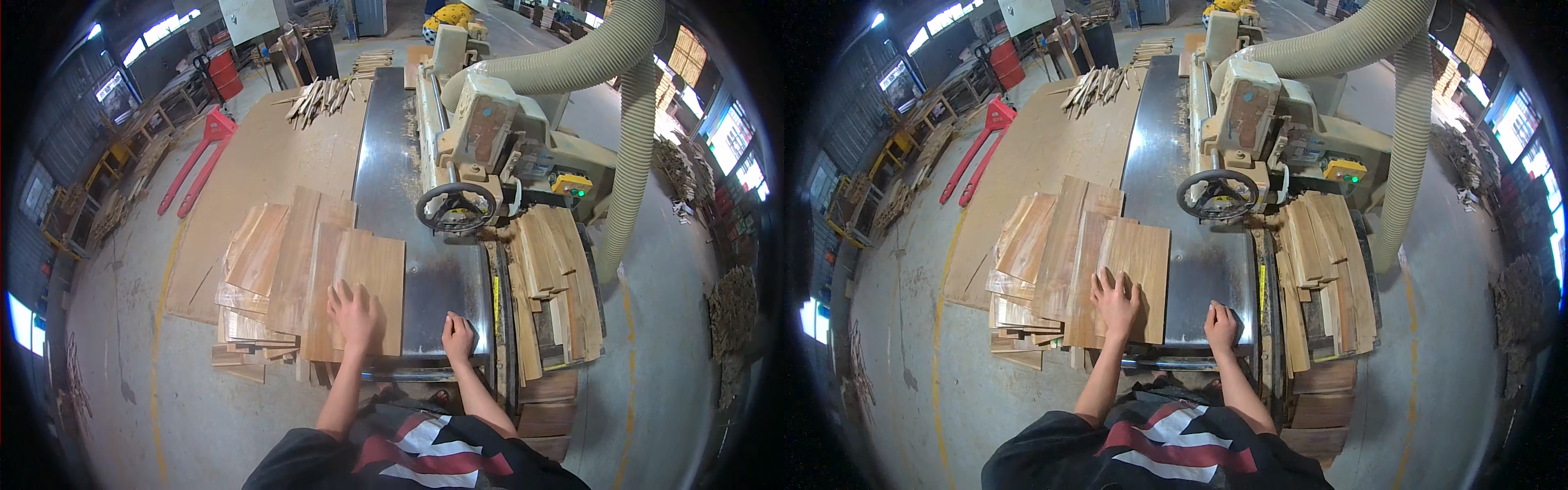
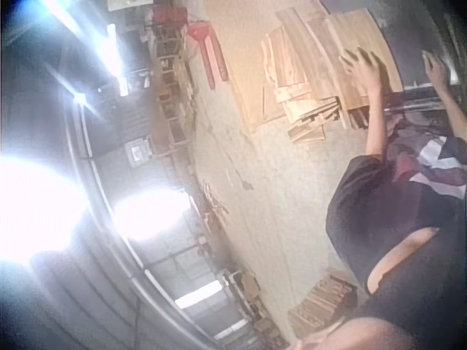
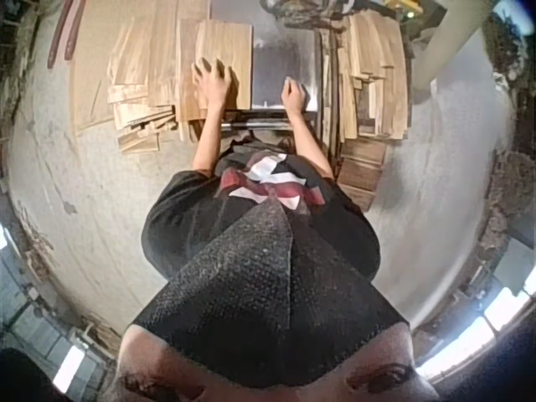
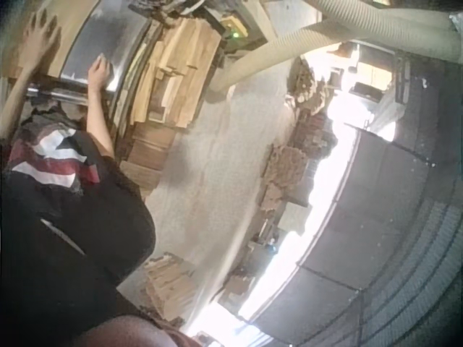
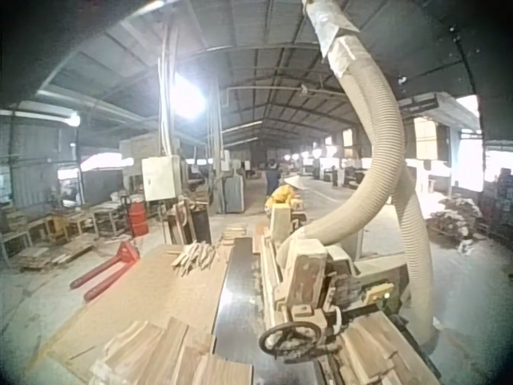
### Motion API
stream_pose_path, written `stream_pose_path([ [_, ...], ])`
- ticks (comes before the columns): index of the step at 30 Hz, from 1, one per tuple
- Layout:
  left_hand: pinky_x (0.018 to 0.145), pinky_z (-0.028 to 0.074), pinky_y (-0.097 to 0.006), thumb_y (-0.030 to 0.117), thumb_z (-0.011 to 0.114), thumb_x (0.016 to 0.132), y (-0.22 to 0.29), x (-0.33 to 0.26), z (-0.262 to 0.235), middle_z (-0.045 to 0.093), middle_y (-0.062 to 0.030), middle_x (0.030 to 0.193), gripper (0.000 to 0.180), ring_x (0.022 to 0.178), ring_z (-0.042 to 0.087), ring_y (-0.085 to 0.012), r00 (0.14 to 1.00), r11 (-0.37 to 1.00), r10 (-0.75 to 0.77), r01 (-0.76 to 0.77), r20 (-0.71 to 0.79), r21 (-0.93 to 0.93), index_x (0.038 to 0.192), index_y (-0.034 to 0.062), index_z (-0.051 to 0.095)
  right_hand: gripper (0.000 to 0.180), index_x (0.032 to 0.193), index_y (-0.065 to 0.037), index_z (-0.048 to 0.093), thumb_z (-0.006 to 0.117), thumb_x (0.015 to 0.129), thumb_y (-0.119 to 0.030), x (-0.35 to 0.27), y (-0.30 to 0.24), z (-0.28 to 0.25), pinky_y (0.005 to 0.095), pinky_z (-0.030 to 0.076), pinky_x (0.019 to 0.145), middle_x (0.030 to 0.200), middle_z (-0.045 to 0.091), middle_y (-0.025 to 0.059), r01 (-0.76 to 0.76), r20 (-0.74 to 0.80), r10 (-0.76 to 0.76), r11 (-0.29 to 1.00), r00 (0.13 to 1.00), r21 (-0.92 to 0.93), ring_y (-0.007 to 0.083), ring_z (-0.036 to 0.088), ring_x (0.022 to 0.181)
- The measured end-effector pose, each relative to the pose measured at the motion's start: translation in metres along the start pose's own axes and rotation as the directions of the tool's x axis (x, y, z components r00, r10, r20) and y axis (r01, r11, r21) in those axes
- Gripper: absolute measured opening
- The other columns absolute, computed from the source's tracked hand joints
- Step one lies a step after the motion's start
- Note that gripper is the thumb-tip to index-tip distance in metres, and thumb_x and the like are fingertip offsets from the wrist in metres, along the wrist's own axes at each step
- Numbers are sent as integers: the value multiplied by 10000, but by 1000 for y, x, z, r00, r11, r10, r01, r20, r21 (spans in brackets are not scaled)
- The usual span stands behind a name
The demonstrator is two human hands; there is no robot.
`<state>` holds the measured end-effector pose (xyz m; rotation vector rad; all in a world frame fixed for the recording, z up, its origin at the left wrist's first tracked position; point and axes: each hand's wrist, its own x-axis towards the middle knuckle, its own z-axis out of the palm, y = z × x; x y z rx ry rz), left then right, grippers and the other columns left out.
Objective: The person picks up wooden boards from a stack one by one and feeds them through a woodworking machine by hand.
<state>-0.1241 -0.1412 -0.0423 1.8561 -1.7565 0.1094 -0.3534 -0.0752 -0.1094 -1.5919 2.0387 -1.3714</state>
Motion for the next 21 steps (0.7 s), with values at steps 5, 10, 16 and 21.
stream_pose_path([
  [5, 1057, 277, -595, 328, 658, 832, -1, -1, -3, 424, -266, 1412, 436, 1341, 318, -492, 1000, 1000, 4, -4, -16, -7, 1193, 86, 622, 185, 1027, -15, 691, 589, 937, -140, -1, -3, 0, 401, 534, 762, 976, 692, 168, 6, -2, -6, 1000, 1000, -3, 353, 668, 886],
  [10, 1056, 279, -591, 327, 662, 828, -1, 0, -4, 429, -258, 1412, 432, 1344, 319, -483, 1000, 1000, -7, 7, -21, -2, 1187, 89, 631, 180, 1026, -13, 684, 589, 929, -130, -1, -2, 1, 412, 539, 735, 950, 685, 169, 43, -20, -43, 999, 999, -3, 362, 664, 859],
  [16, 1063, 287, -573, 350, 713, 804, -1, 0, -1, 438, -223, 1416, 440, 1348, 324, -463, 1000, 1000, -9, 9, -20, 7, 1171, 113, 658, 188, 1022, -3, 688, 585, 940, -138, -1, -1, -1, 398, 531, 753, 950, 687, 166, 26, 11, -25, 999, 1000, -21, 350, 663, 864],
  [21, 1060, 288, -573, 347, 715, 799, -2, 0, 0, 434, -221, 1421, 453, 1349, 324, -460, 1000, 1000, -13, 13, -12, 13, 1183, 116, 650, 182, 1015, -4, 687, 586, 939, -136, 0, -2, -1, 399, 531, 754, 952, 686, 169, 22, 4, -22, 1000, 1000, -13, 355, 663, 868],
])
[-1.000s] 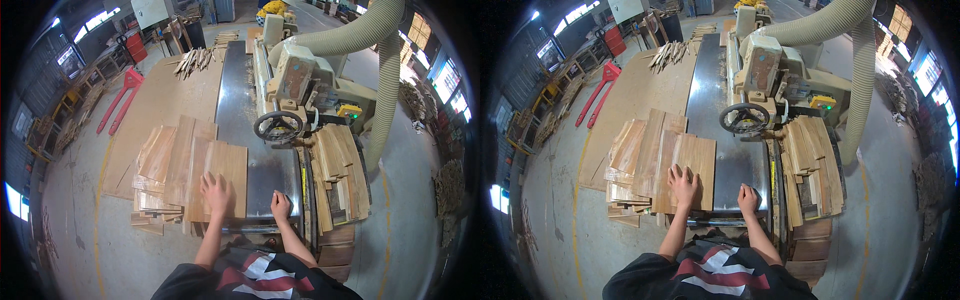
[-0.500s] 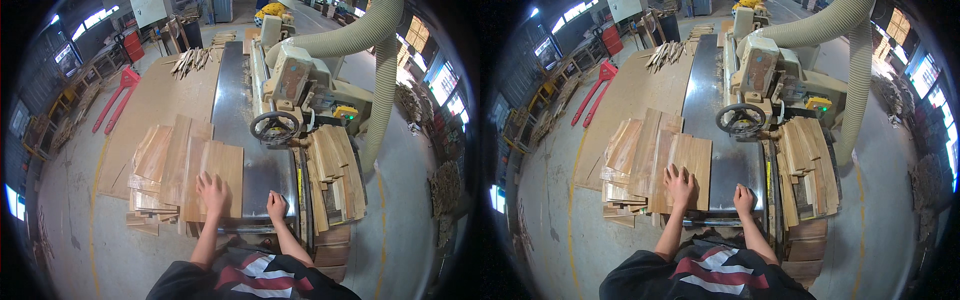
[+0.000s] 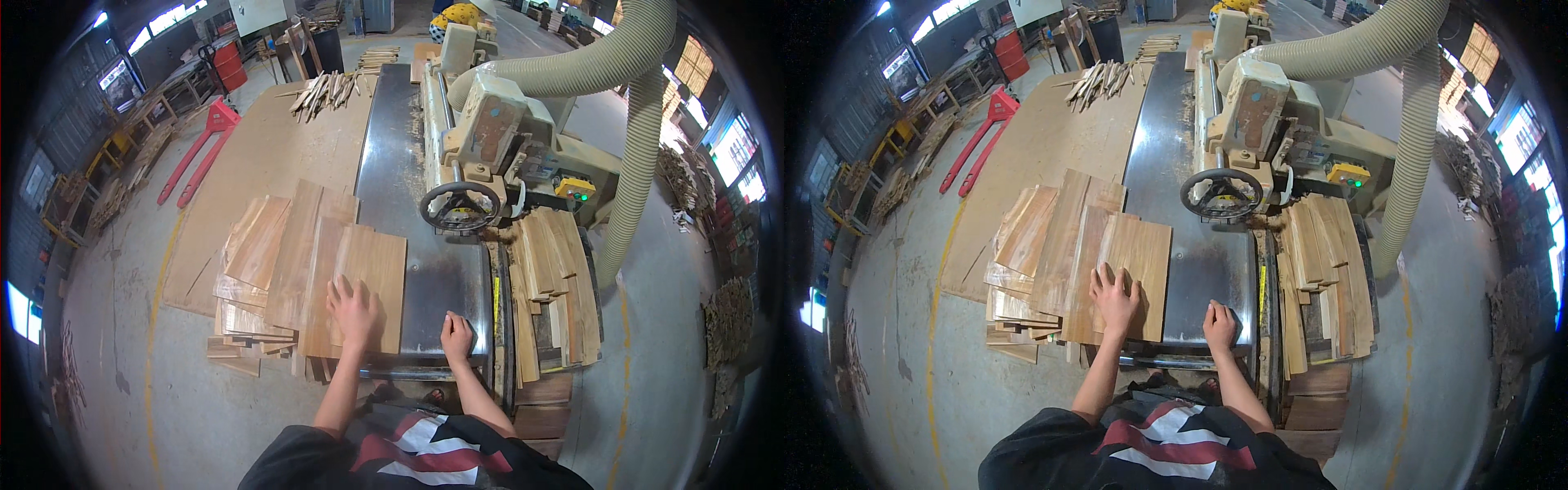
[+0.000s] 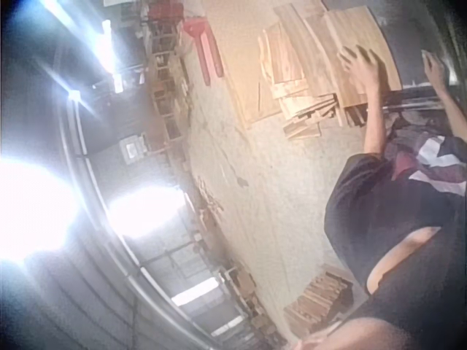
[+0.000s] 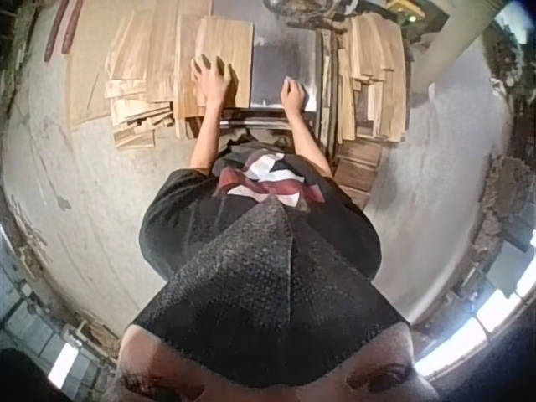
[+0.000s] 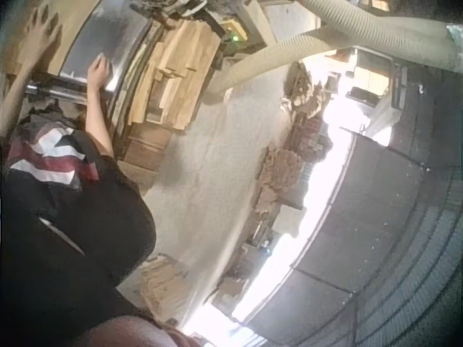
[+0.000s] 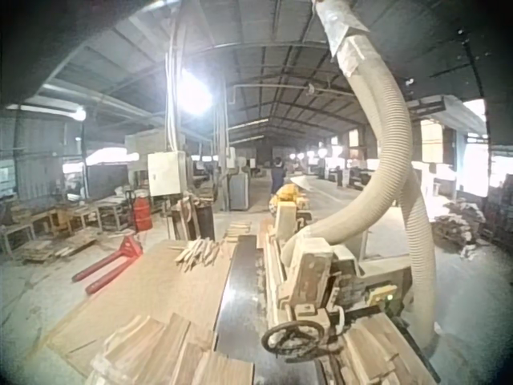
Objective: The person picks up wooden boards from a stack one by one and feeds them through a woodworking machine by hand.
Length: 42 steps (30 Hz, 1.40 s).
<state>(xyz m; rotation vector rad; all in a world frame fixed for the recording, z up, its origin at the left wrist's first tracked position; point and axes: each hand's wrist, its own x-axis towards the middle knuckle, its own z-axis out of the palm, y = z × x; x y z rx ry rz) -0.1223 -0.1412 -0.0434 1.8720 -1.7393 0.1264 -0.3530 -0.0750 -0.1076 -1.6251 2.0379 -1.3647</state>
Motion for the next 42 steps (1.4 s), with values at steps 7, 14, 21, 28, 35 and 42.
stream_pose_path([
  [7, 1051, 289, -575, 334, 713, 797, 2, 0, -3, 423, -219, 1432, 456, 1355, 319, -458, 1000, 1000, -10, 10, -1, -8, 1194, 121, 646, 177, 1015, -3, 681, 590, 938, -135, 0, -1, -1, 404, 531, 757, 948, 687, 170, 6, -7, -6, 1000, 1000, 21, 361, 664, 872],
  [14, 1045, 296, -576, 333, 713, 800, 4, 0, -4, 425, -219, 1427, 445, 1351, 326, -460, 1000, 1000, 0, 0, -16, -12, 1186, 125, 641, 171, 1012, -7, 680, 592, 938, -133, -1, -2, -1, 404, 531, 752, 943, 685, 175, 8, -7, -7, 1000, 1000, 24, 360, 664, 867],
  [21, 1050, 287, -593, 323, 690, 810, 2, 1, -4, 422, -240, 1420, 425, 1345, 321, -481, 1000, 1000, 3, -4, -13, -29, 1171, 105, 637, 164, 1017, -8, 677, 593, 934, -123, 0, -2, 0, 409, 531, 757, 940, 683, 176, 20, -16, -19, 1000, 1000, 16, 360, 663, 869],
  [28, 1057, 282, -592, 319, 677, 816, 2, 0, -2, 415, -257, 1423, 431, 1343, 318, -494, 1000, 999, 7, -7, 2, -33, 1180, 91, 635, 215, 1033, -19, 687, 562, 959, -177, 0, 1, 0, 413, 543, 757, 982, 690, 166, 5, 0, -5, 1000, 1000, -5, 357, 669, 888],
  [35, 1048, 292, -579, 338, 712, 807, 0, -1, -1, 438, -221, 1420, 424, 1351, 326, -459, 1000, 1000, 6, -6, -25, -2, 1168, 127, 650, 179, 1023, -14, 682, 590, 939, -143, -1, -3, -2, 407, 534, 781, 970, 691, 174, -32, 15, 32, 999, 999, 6, 359, 667, 898],
  [42, 1051, 293, -573, 333, 710, 805, 0, -1, 0, 440, -221, 1417, 421, 1344, 335, -458, 999, 1000, 14, -14, -37, 2, 1165, 122, 649, 180, 1017, -13, 685, 587, 941, -143, -1, -2, -1, 404, 536, 775, 964, 692, 169, -25, 7, 25, 1000, 1000, 9, 354, 669, 887],
])
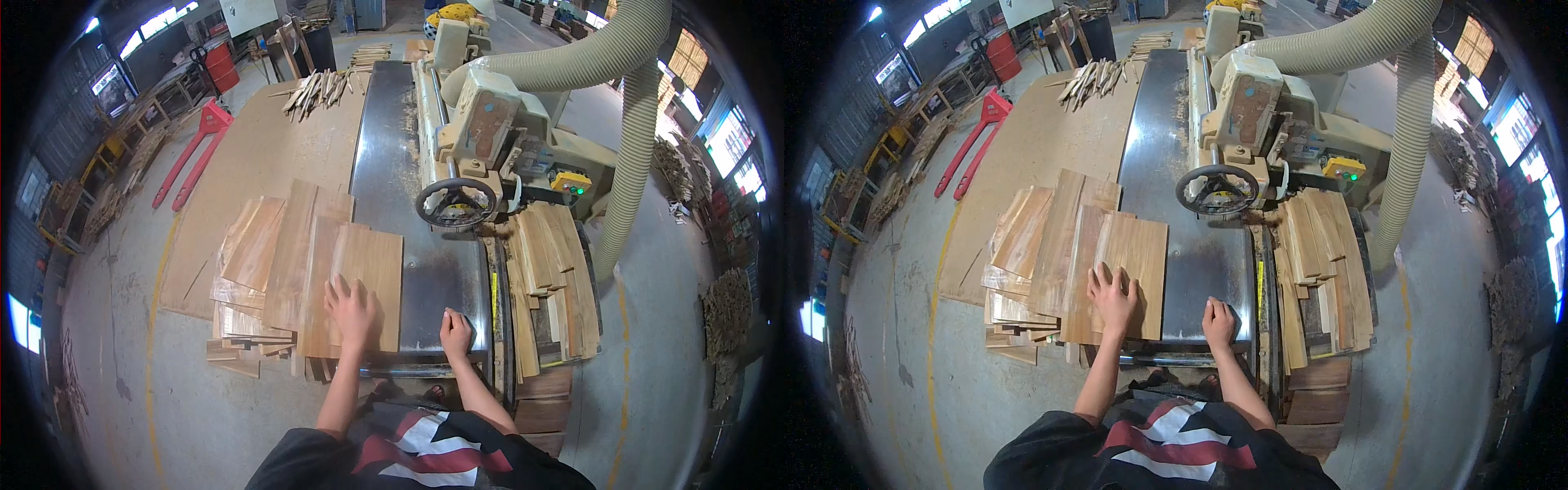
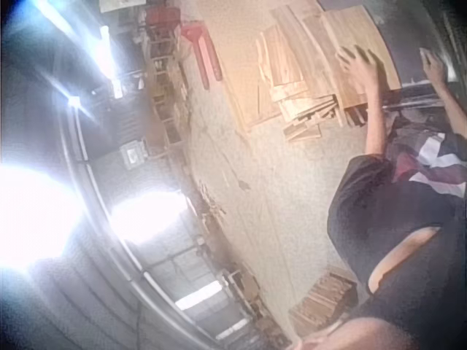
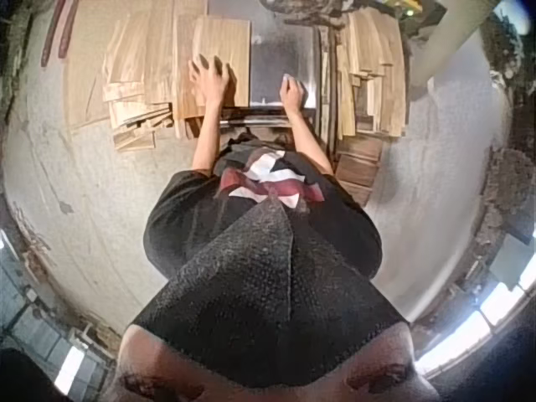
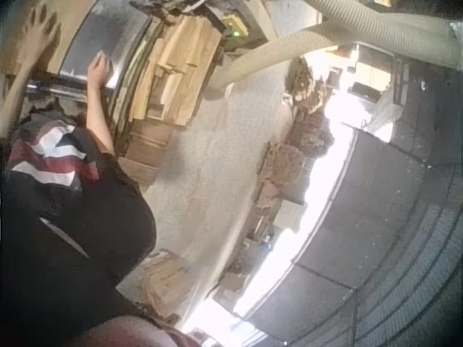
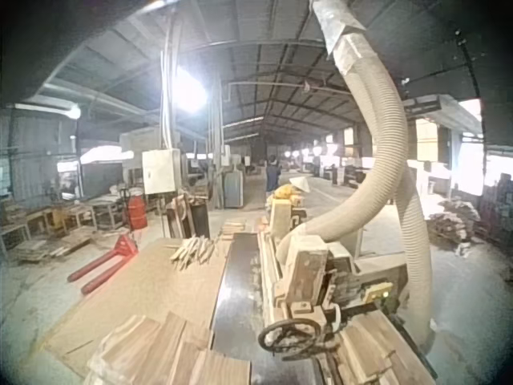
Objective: The person picks up wooden boards from a stack one by one and feeds them through a woodworking machine by hand.
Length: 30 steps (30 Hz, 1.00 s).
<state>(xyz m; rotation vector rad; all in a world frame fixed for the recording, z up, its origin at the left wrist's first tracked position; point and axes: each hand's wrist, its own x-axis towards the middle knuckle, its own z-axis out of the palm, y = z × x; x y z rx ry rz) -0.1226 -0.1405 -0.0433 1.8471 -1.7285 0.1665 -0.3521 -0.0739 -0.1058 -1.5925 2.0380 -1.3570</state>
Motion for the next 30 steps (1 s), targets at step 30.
stream_pose_path([
  [30, 1060, 285, -584, 345, 675, 822, 6, 1, -6, 433, -229, 1426, 425, 1354, 321, -473, 998, 1000, -13, 14, 56, -17, 1179, 116, 647, 174, 998, -1, 681, 585, 936, -133, 1, 2, -2, 408, 533, 768, 957, 687, 170, 26, -2, -26, 1000, 1000, 6, 361, 663, 885],
])
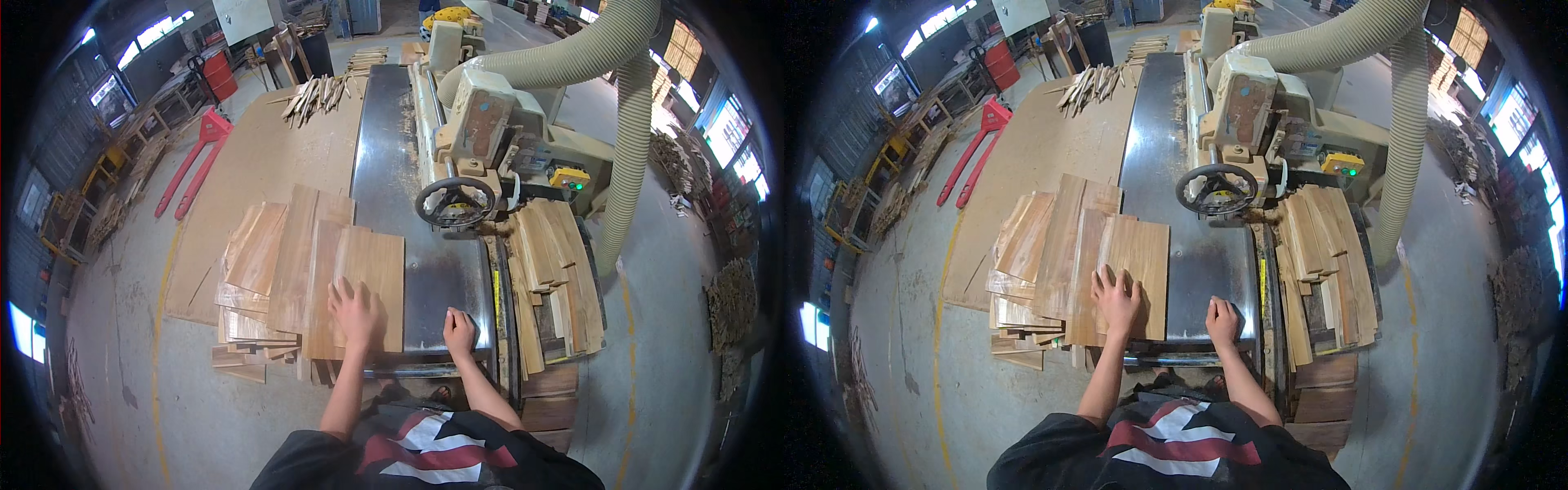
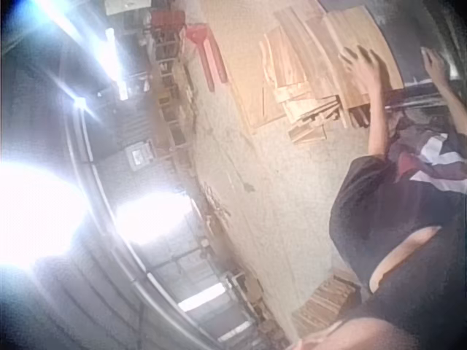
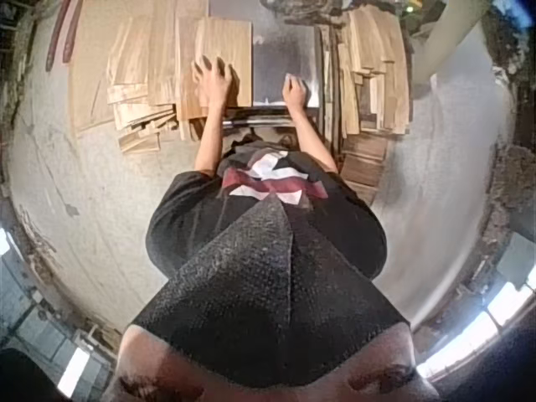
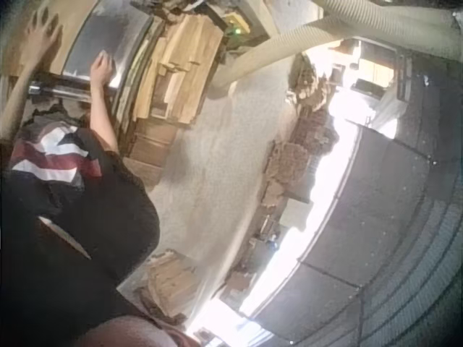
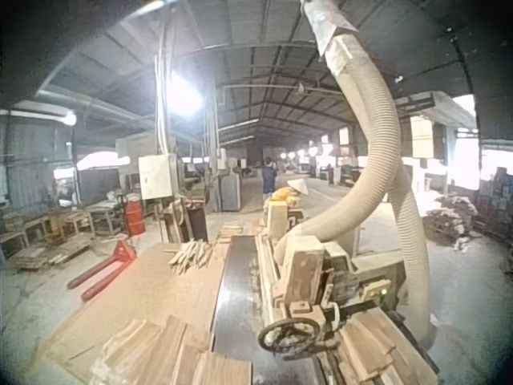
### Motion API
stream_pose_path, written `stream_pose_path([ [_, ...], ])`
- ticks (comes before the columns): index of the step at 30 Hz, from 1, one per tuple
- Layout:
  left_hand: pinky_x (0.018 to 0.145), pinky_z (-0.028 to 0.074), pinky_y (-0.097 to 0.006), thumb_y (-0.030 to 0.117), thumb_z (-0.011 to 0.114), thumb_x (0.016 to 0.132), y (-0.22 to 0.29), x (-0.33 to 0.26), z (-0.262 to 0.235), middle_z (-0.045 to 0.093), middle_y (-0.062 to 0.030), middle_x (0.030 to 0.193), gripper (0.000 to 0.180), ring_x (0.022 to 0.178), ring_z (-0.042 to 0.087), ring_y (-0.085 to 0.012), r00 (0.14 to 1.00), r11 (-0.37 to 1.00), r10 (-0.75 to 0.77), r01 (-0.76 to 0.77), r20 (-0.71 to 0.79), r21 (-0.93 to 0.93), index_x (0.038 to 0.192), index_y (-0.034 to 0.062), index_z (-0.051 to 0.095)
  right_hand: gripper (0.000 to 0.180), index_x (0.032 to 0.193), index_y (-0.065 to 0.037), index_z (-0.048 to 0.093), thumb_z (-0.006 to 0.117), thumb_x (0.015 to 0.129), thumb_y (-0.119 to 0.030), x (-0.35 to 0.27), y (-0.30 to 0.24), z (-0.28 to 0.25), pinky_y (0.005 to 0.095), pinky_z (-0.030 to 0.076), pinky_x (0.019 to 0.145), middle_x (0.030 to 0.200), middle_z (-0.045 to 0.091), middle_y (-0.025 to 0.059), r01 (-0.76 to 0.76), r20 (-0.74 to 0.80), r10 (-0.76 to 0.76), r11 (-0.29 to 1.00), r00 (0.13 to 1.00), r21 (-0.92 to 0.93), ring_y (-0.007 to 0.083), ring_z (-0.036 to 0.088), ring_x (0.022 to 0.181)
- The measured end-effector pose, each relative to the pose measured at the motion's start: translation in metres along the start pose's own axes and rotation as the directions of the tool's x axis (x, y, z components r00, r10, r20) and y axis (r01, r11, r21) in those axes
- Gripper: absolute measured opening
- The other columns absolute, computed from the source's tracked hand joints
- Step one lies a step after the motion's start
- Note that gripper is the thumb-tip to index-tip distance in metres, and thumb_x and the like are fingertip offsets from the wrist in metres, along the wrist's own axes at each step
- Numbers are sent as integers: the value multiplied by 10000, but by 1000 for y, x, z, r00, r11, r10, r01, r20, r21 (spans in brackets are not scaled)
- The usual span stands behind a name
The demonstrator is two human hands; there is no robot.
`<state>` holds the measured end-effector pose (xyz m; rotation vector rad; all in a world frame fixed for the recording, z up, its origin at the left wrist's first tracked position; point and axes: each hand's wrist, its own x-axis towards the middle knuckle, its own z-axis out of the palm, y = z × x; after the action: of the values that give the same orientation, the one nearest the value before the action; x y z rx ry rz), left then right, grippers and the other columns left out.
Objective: The person picks up wooden boards from a stack one by one and feeds them through a woodworking machine by hand.
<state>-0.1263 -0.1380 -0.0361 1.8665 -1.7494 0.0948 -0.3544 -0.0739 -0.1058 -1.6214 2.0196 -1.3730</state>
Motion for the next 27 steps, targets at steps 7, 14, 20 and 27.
stream_pose_path([
  [7, 1054, 290, -585, 350, 706, 807, -8, 1, 8, 445, -215, 1421, 424, 1350, 331, -460, 999, 1000, 15, -15, -35, 13, 1164, 124, 667, 173, 995, -3, 681, 580, 939, -132, 2, -1, 4, 410, 533, 763, 957, 688, 171, 9, -15, -9, 1000, 1000, -1, 362, 662, 877],
  [14, 1059, 283, -590, 348, 699, 816, -8, -4, 5, 440, -224, 1423, 417, 1359, 317, -469, 999, 1000, 2, -2, -33, 9, 1161, 115, 668, 170, 996, -11, 684, 586, 933, -135, -2, 0, 3, 409, 534, 769, 957, 688, 171, 17, 4, -17, 1000, 1000, 3, 365, 662, 890],
  [20, 1058, 279, -594, 342, 698, 818, -6, -3, 6, 435, -231, 1426, 424, 1361, 312, -473, 1000, 1000, 15, -15, -16, -5, 1171, 110, 658, 181, 1010, -14, 687, 585, 932, -141, -2, 3, 2, 411, 536, 740, 958, 682, 171, 30, -14, -30, 1000, 999, -3, 369, 660, 863],
  [27, 1059, 277, -598, 345, 699, 819, -10, -1, 3, 435, -232, 1423, 429, 1361, 311, -474, 1000, 1000, 3, -3, -9, -8, 1176, 113, 654, 166, 1003, -17, 683, 586, 928, -128, -1, -4, 3, 414, 531, 756, 936, 681, 171, 7, 11, -7, 1000, 1000, -1, 372, 656, 870],
])
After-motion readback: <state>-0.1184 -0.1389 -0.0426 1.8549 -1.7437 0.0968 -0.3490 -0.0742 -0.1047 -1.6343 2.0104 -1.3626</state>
